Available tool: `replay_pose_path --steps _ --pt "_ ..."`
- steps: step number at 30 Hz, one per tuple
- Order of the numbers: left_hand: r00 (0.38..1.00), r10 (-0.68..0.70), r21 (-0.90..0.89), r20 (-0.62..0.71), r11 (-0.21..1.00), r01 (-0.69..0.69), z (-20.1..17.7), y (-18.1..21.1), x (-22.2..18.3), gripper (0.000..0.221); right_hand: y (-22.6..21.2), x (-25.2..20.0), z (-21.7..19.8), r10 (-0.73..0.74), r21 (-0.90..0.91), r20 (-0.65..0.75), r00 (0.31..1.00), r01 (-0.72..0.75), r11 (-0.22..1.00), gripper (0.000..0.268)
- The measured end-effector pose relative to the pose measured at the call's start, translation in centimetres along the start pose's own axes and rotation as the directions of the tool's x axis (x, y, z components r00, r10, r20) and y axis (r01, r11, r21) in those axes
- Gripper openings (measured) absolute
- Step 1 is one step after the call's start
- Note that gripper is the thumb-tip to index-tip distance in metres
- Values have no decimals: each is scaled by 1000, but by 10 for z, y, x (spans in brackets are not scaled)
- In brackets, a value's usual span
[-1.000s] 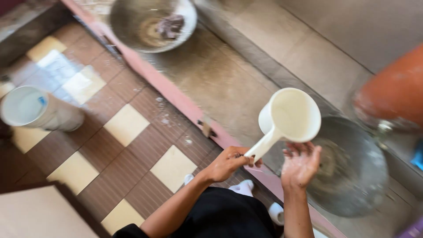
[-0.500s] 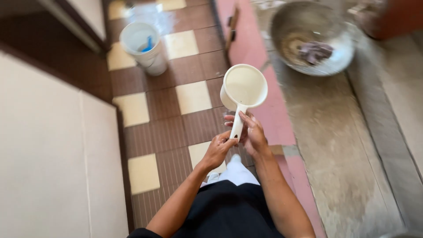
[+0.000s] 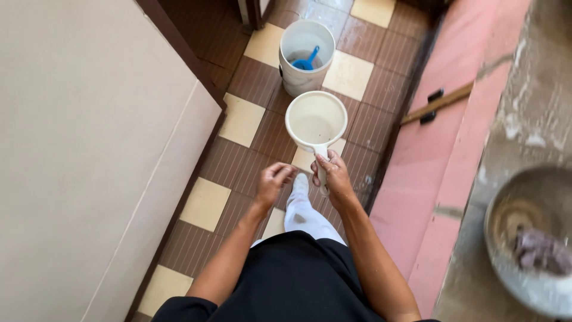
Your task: Wiping down tiled surfaces and large metal bowls with a cloth and water.
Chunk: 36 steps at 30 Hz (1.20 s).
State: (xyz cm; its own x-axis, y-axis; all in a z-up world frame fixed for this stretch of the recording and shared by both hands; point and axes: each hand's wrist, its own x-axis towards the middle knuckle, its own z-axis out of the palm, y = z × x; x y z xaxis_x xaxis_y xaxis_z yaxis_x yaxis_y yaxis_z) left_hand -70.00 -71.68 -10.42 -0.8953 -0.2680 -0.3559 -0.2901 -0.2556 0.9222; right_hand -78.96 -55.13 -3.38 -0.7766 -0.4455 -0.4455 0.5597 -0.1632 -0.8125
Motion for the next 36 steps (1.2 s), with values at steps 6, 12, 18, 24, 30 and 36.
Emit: replay_pose_path --steps 6,12,18,24,30,36 --pt "965 -88 -168 -245 985 47 -6 75 103 25 -75 102 20 82 -271 60 995 -63 961 29" --pt "950 -83 -281 -300 960 -5 -17 149 181 50 -127 197 69 129 -386 85 988 -87 918 27" --pt "910 -190 -319 -368 945 69 -68 196 279 78 -155 315 123 168 -479 210 963 -48 876 21" --pt "906 -142 -293 -400 956 21 -135 249 404 77 -184 443 191 126 -441 242 962 -6 897 27" --pt "874 -143 -337 -464 941 -25 -190 316 511 81 -241 542 277 98 -474 326 940 73 877 25" --pt "829 -183 -423 -528 903 -70 -244 355 603 53 -257 666 348 135 -495 407 904 94 864 27"
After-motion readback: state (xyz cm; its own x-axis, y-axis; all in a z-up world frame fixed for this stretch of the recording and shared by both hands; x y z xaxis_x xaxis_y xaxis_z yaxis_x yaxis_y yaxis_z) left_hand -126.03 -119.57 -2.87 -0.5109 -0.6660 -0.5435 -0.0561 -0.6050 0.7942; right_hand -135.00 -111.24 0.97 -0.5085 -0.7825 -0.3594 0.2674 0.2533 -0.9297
